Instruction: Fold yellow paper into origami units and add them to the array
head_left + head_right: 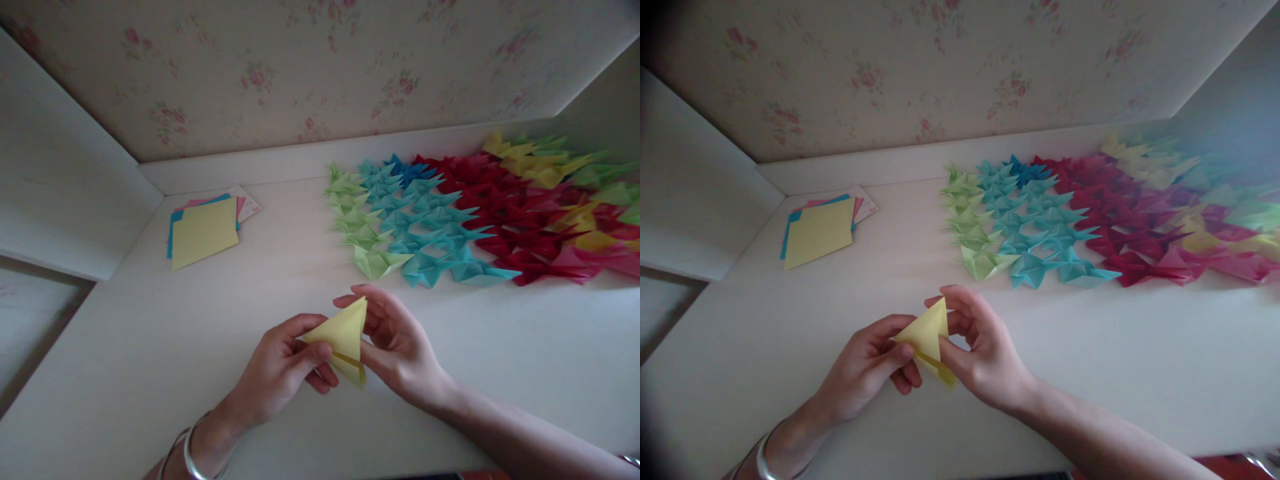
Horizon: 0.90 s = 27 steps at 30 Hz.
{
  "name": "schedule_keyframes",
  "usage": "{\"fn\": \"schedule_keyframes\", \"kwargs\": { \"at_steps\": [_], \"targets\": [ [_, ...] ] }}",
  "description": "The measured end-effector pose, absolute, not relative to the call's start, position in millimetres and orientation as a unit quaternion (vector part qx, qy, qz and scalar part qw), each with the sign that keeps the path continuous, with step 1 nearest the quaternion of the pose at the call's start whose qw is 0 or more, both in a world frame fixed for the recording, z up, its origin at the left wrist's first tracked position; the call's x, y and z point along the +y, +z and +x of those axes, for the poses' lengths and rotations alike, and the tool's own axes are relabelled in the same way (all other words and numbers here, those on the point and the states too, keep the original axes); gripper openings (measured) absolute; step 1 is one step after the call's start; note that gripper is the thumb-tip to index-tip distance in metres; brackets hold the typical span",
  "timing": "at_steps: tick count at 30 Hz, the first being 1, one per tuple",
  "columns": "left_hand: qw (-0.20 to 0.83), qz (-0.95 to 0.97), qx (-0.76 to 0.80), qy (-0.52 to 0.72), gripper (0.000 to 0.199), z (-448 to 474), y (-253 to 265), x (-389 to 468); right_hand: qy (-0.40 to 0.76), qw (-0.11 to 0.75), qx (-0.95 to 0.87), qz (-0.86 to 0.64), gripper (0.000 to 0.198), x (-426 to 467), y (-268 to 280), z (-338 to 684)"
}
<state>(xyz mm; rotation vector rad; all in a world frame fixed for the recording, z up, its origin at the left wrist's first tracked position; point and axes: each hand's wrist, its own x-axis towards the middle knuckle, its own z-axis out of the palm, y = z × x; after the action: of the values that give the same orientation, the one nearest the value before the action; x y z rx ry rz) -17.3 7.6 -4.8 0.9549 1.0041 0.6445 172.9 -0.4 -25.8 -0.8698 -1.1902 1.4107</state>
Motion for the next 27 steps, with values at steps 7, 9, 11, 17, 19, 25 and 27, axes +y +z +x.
{"fn": "schedule_keyframes", "kwargs": {
  "at_steps": [7, 9, 11, 17, 19, 25, 27],
  "targets": [
    [0.647, 0.532, 0.487, 0.247, 0.034, -15.1, -5.9, 11.1, 0.618, 0.515, -0.470, -0.364, 0.033, 4.0, -24.3, 173.6],
    [0.660, 0.514, 0.487, 0.250, 0.033, -16.5, -6.5, 10.9, 0.620, 0.510, -0.467, -0.371, 0.032, 5.5, -23.6, 173.3],
    [0.686, 0.476, 0.485, 0.260, 0.032, -18.9, -6.1, 10.8, 0.620, 0.492, -0.473, -0.386, 0.033, 7.0, -22.5, 173.3],
    [0.742, 0.396, 0.465, 0.277, 0.036, -21.9, -5.7, 12.0, 0.591, 0.438, -0.532, -0.419, 0.037, 8.4, -23.2, 178.7],
    [0.756, 0.389, 0.455, 0.264, 0.036, -21.6, -7.1, 12.2, 0.548, 0.438, -0.566, -0.434, 0.037, 8.2, -25.7, 181.2],
    [0.770, 0.389, 0.445, 0.240, 0.039, -22.9, -9.3, 12.0, 0.438, 0.418, -0.657, -0.449, 0.039, 10.0, -28.6, 182.5],
    [0.766, 0.389, 0.455, 0.233, 0.038, -23.3, -9.9, 11.8, 0.397, 0.412, -0.683, -0.454, 0.040, 10.6, -29.0, 181.7]
  ]
}}
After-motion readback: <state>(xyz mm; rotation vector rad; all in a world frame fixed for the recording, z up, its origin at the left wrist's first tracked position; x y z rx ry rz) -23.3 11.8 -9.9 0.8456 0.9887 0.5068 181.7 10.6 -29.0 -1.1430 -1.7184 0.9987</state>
